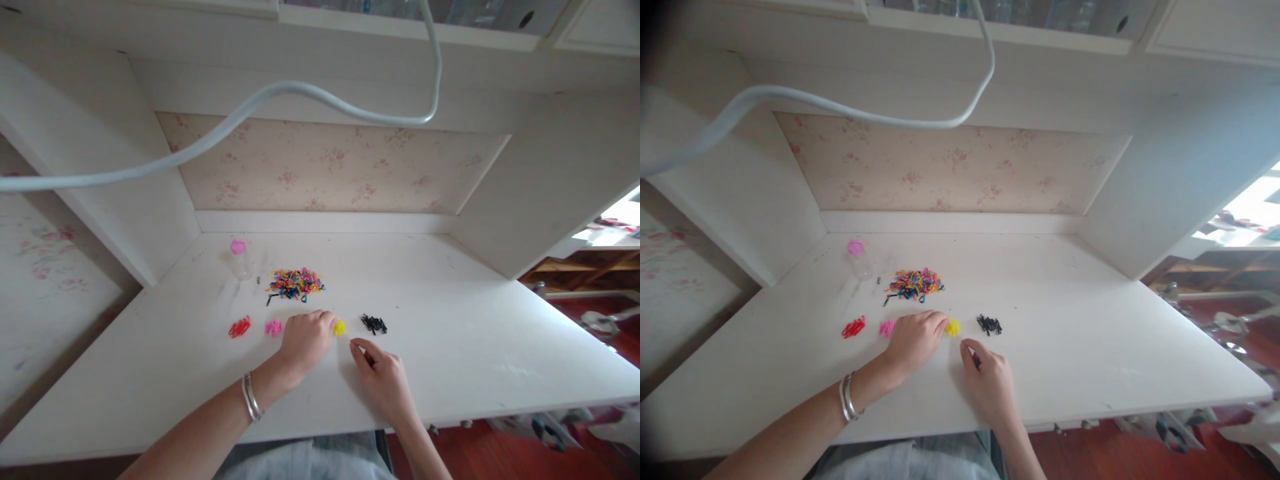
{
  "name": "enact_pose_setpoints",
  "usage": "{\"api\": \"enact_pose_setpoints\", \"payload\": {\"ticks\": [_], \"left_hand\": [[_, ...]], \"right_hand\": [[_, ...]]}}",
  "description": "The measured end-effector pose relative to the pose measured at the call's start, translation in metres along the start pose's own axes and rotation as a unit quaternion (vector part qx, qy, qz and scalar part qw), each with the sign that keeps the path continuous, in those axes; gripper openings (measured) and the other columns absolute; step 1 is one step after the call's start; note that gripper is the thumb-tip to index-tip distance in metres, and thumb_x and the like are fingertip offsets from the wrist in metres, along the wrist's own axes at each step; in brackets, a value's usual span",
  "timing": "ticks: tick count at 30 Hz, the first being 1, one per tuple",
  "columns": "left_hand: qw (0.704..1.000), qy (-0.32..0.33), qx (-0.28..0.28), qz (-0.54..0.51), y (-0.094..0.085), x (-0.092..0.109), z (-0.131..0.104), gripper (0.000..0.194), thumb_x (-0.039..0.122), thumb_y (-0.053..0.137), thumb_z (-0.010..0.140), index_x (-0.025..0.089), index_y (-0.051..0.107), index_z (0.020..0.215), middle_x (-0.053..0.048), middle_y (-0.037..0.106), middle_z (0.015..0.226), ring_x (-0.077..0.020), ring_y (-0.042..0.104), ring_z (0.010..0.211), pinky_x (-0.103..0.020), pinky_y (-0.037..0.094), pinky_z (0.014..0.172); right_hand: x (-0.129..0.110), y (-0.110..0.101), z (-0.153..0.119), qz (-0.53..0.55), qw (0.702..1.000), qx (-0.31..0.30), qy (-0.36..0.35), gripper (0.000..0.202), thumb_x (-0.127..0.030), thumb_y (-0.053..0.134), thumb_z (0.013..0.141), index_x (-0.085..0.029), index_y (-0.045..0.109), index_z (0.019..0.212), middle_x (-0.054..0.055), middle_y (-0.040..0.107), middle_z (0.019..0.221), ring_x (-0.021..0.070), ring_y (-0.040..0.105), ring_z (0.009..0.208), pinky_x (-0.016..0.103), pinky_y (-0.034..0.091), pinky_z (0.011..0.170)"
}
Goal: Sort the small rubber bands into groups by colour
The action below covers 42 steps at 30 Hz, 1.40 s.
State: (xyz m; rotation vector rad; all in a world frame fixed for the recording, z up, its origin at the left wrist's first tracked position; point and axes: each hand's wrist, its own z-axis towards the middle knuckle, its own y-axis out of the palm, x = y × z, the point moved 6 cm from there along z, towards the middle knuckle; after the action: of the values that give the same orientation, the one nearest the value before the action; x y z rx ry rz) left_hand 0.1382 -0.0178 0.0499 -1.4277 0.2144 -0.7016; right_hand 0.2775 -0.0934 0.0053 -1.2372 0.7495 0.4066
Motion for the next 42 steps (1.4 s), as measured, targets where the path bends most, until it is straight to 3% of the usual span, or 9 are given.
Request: {"api": "enact_pose_setpoints", "payload": {"ticks": [8, 15, 22, 27, 30, 33, 37, 42], "left_hand": [[0.999, -0.004, -0.044, 0.017, 0.013, 0.013, 0.0, 0.028, 0.027, 0.036, 0.092, 0.022, 0.064, 0.091, -0.005, 0.069, 0.084, -0.0182, 0.065, 0.075, -0.028, 0.045, 0.064], [1.0, 0.001, 0.004, -0.01, -0.002, 0.0, -0.012, 0.03, 0.031, 0.035, 0.094, 0.026, 0.063, 0.097, -0.003, 0.07, 0.089, -0.0174, 0.065, 0.077, -0.026, 0.044, 0.064], [0.991, -0.091, 0.082, -0.053, -0.034, -0.051, -0.062, 0.031, 0.04, 0.035, 0.092, 0.025, 0.062, 0.089, 0.0, 0.068, 0.071, -0.0131, 0.061, 0.062, -0.023, 0.039, 0.059], [0.985, -0.149, 0.068, -0.048, -0.033, -0.094, -0.109, 0.041, 0.045, 0.037, 0.09, 0.021, 0.046, 0.058, 0.004, 0.048, 0.048, -0.0099, 0.046, 0.046, -0.023, 0.029, 0.05], [0.98, -0.162, 0.061, -0.1, -0.025, -0.114, -0.124, 0.044, 0.045, 0.038, 0.089, 0.02, 0.036, 0.053, 0.005, 0.036, 0.045, -0.009, 0.039, 0.044, -0.022, 0.027, 0.049], [0.963, -0.184, 0.072, -0.181, -0.017, -0.128, -0.128, 0.045, 0.047, 0.04, 0.087, 0.019, 0.03, 0.053, 0.006, 0.029, 0.047, -0.0083, 0.035, 0.046, -0.021, 0.025, 0.048], [0.954, -0.184, 0.076, -0.224, -0.014, -0.131, -0.126, 0.045, 0.047, 0.041, 0.087, 0.019, 0.029, 0.054, 0.007, 0.028, 0.049, -0.0075, 0.033, 0.047, -0.021, 0.025, 0.049], [0.957, -0.16, 0.076, -0.231, -0.015, -0.128, -0.128, 0.044, 0.045, 0.041, 0.088, 0.019, 0.027, 0.055, 0.007, 0.028, 0.049, -0.0075, 0.033, 0.047, -0.022, 0.025, 0.05]], "right_hand": [[0.0, 0.0, 0.001, 0.0, 1.0, -0.001, -0.004, 0.048, -0.053, 0.037, 0.087, -0.02, 0.071, 0.092, 0.0, 0.058, 0.051, 0.0113, 0.048, 0.047, 0.02, 0.032, 0.048], [-0.002, -0.002, 0.0, 0.001, 1.0, 0.004, -0.011, 0.044, -0.051, 0.038, 0.087, -0.022, 0.071, 0.091, -0.001, 0.058, 0.052, 0.0108, 0.049, 0.047, 0.019, 0.034, 0.05], [-0.003, -0.001, -0.001, -0.013, 1.0, -0.01, -0.009, 0.04, -0.048, 0.04, 0.087, -0.022, 0.07, 0.091, -0.001, 0.059, 0.054, 0.0111, 0.051, 0.05, 0.019, 0.036, 0.053], [-0.005, -0.001, 0.002, -0.003, 1.0, -0.015, 0.008, 0.041, -0.049, 0.042, 0.086, -0.02, 0.071, 0.09, -0.002, 0.054, 0.051, 0.0097, 0.047, 0.046, 0.018, 0.034, 0.049], [-0.028, -0.007, 0.013, -0.003, 1.0, -0.01, -0.011, 0.045, -0.051, 0.042, 0.085, -0.018, 0.071, 0.094, -0.003, 0.051, 0.049, 0.0092, 0.044, 0.044, 0.019, 0.033, 0.046], [-0.066, -0.008, 0.036, -0.047, 0.997, -0.013, -0.057, 0.044, -0.051, 0.041, 0.086, -0.021, 0.071, 0.095, -0.002, 0.055, 0.051, 0.0094, 0.048, 0.046, 0.019, 0.034, 0.049], [-0.099, 0.021, 0.074, -0.189, 0.975, -0.084, -0.083, 0.035, -0.046, 0.042, 0.086, -0.03, 0.069, 0.101, 0.0, 0.067, 0.071, 0.0134, 0.06, 0.064, 0.022, 0.038, 0.06], [-0.096, 0.064, 0.103, -0.315, 0.933, -0.159, -0.067, 0.033, -0.038, 0.045, 0.084, -0.038, 0.063, 0.112, 0.004, 0.069, 0.098, 0.022, 0.063, 0.087, 0.029, 0.042, 0.07]]}}
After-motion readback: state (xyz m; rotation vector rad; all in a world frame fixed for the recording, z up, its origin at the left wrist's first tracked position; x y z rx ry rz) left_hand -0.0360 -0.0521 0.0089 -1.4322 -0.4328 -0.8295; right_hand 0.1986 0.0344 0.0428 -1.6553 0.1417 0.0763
